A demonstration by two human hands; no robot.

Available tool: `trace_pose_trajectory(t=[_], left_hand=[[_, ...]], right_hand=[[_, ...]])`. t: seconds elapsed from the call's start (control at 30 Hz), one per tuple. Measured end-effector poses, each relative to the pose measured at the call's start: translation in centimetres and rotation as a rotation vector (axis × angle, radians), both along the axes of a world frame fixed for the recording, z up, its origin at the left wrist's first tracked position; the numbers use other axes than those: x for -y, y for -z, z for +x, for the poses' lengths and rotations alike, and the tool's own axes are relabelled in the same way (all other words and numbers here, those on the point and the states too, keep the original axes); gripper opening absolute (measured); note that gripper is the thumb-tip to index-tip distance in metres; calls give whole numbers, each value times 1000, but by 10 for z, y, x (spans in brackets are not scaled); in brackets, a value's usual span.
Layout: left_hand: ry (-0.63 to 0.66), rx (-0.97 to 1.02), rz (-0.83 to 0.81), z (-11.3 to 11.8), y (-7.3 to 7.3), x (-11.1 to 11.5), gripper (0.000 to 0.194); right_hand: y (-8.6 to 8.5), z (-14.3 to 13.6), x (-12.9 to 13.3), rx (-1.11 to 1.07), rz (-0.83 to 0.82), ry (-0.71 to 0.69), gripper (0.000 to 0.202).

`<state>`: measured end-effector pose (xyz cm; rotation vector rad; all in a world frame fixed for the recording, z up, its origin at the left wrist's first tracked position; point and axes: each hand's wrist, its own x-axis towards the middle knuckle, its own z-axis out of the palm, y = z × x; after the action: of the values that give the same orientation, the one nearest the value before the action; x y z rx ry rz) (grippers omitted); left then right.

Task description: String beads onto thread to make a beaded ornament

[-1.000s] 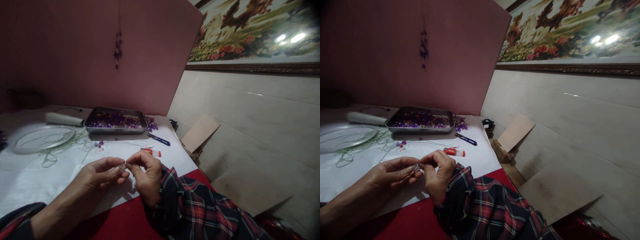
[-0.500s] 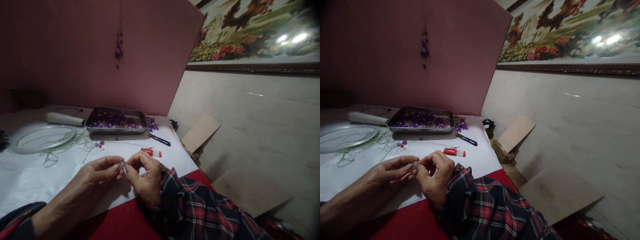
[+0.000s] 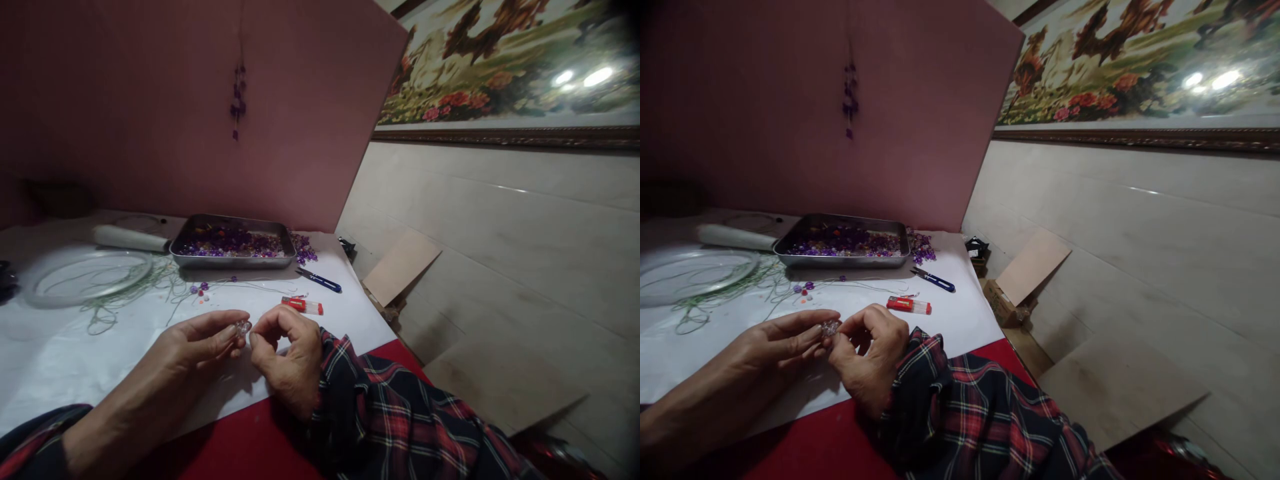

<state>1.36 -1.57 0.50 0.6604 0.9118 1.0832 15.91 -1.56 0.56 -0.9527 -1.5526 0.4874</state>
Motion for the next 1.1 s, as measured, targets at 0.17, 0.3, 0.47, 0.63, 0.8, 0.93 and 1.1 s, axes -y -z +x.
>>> trace_pose_trajectory(t=[0.17, 0.3, 0.47, 0.63, 0.8, 0.93, 1.1], left_hand=[[2, -8, 4, 0, 1, 0, 27], [-13, 1, 8, -1, 4, -3, 29], [-42, -1, 24, 1, 2, -2, 29], [16, 10, 49, 0, 2, 1, 24], [11, 8, 31, 0, 4, -1, 25], [-13, -10, 28, -1, 4, -3, 25], [-4, -1, 31, 2, -1, 0, 29]], right_hand=[[0, 0, 0, -5, -2, 3, 10], [0, 0, 0, -7, -5, 5, 10], [0, 0, 1, -11, -18, -4, 11], [2, 0, 1, -10, -33, -24, 10], [4, 1, -1, -9, -29, -37, 11], [2, 2, 0, -18, -30, -61, 11], [1, 2, 2, -22, -60, -64, 11]])
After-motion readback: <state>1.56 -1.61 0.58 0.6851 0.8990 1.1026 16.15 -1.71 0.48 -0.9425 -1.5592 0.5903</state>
